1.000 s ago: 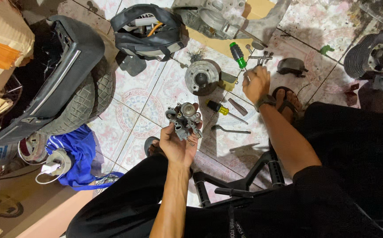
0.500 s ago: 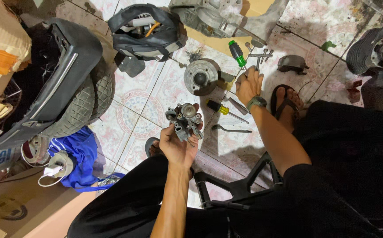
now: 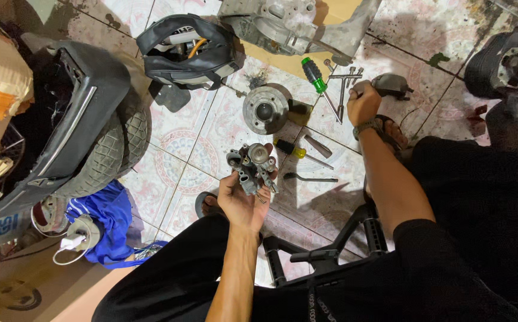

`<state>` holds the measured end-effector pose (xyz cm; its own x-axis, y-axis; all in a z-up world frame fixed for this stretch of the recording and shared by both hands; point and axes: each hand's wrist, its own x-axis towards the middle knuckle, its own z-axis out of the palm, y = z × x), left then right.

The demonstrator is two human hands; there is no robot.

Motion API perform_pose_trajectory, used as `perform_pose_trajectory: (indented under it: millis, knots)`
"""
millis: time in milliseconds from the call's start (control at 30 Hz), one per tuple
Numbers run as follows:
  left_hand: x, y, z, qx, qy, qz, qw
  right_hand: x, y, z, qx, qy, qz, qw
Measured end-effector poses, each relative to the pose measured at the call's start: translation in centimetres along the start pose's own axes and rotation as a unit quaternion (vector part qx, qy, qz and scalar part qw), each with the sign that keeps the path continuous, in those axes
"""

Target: The person sits on the floor and uses a screwdriver to tighten screws on a metallic mechanical component. They then use a T-handle wrench to tighten a bolt on the same part.

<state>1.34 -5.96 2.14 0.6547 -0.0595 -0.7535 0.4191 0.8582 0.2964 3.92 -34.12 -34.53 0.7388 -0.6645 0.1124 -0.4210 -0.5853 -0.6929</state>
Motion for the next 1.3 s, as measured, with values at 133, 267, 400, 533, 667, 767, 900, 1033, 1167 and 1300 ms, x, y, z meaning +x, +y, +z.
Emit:
perform_pose_trajectory:
  millis: [133,267,400,533,667,767,900,1033,1167,1300]
  knots:
    - [0.9,-0.2,-1.2,-0.004,0.009,-0.003,1.000,0.1,-1.5,-0.7,-0.026,-0.015,-0.080,0.996]
    - [2.2,-0.6,-3.5,-0.002,0.011,-0.009,1.000,0.3,-4.0,-1.8,-0.028,-0.015,-0.116,0.993]
    - [1.4,-0.4,-0.9,0.000,0.003,-0.008,1.000,0.6,-2.7,-0.6,-0.083,0.001,-0.124,0.989]
    - [1.3,-0.4,-0.5,0.007,0.008,-0.014,1.000,1.0,-4.1,-1.7,-0.056,-0.041,-0.118,0.991]
    - [1.6,-0.8,-1.5,0.001,0.025,-0.010,1.000,1.3,-5.7,-2.7,-0.124,-0.093,-0.104,0.982]
    - [1.6,-0.9,-2.7,-0.012,0.039,-0.013,0.999,1.7,-5.5,-2.5,-0.145,-0.111,-0.094,0.979]
    - [1.6,-0.8,-1.5,-0.017,0.031,-0.013,0.999,1.7,-3.2,-1.2,-0.130,-0.127,-0.059,0.982]
    - [1.2,-0.7,-0.5,-0.004,0.026,-0.017,1.000,1.0,-4.3,-1.4,-0.112,-0.131,0.047,0.984]
    - [2.1,-1.4,-3.0,-0.004,0.026,-0.020,0.999,-0.4,-6.7,-3.2,-0.034,-0.118,0.218,0.968]
    - [1.9,-1.3,-1.4,-0.001,0.007,-0.022,1.000,-1.2,-1.1,-0.4,-0.051,-0.083,0.297,0.950]
